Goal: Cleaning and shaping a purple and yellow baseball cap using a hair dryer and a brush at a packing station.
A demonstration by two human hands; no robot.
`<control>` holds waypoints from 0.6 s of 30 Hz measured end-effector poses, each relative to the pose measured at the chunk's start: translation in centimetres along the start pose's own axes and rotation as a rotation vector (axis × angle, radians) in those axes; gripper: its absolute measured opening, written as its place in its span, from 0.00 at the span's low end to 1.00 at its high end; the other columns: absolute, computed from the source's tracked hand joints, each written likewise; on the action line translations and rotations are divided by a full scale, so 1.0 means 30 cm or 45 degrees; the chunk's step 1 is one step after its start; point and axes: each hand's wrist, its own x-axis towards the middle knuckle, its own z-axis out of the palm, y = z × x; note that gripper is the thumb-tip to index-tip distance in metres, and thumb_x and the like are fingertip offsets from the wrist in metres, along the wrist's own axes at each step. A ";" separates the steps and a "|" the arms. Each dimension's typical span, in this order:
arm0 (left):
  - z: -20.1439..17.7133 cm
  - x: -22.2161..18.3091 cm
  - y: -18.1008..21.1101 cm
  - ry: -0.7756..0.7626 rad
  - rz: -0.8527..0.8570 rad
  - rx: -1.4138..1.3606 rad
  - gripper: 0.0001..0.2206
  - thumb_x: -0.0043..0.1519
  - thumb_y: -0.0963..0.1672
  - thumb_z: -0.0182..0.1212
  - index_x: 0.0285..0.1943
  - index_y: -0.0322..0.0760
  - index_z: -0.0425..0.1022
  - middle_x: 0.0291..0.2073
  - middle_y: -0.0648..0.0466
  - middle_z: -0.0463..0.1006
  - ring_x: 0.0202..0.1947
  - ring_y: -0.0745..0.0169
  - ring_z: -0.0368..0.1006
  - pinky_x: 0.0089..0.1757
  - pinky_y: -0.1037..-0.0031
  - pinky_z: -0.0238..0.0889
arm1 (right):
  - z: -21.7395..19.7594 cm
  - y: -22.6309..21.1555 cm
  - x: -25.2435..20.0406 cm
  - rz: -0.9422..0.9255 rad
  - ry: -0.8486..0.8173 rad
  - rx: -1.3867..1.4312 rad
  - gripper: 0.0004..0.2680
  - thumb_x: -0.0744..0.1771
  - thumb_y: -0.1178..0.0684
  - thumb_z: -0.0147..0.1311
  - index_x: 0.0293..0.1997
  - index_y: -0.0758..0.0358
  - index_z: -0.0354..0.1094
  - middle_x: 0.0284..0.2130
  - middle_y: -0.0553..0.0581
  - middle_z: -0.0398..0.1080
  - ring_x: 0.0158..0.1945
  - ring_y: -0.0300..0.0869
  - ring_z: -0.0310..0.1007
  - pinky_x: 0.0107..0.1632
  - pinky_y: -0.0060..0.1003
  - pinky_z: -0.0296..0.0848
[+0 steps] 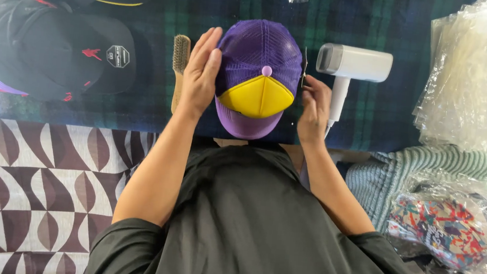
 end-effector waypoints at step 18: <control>-0.001 0.259 0.097 -0.493 -0.578 -0.106 0.33 0.60 0.62 0.39 0.68 0.50 0.69 0.65 0.48 0.73 0.64 0.49 0.71 0.60 0.64 0.68 | 0.048 -0.261 0.298 0.328 -0.681 0.190 0.28 0.66 0.24 0.38 0.71 0.43 0.54 0.67 0.59 0.60 0.68 0.50 0.66 0.66 0.42 0.72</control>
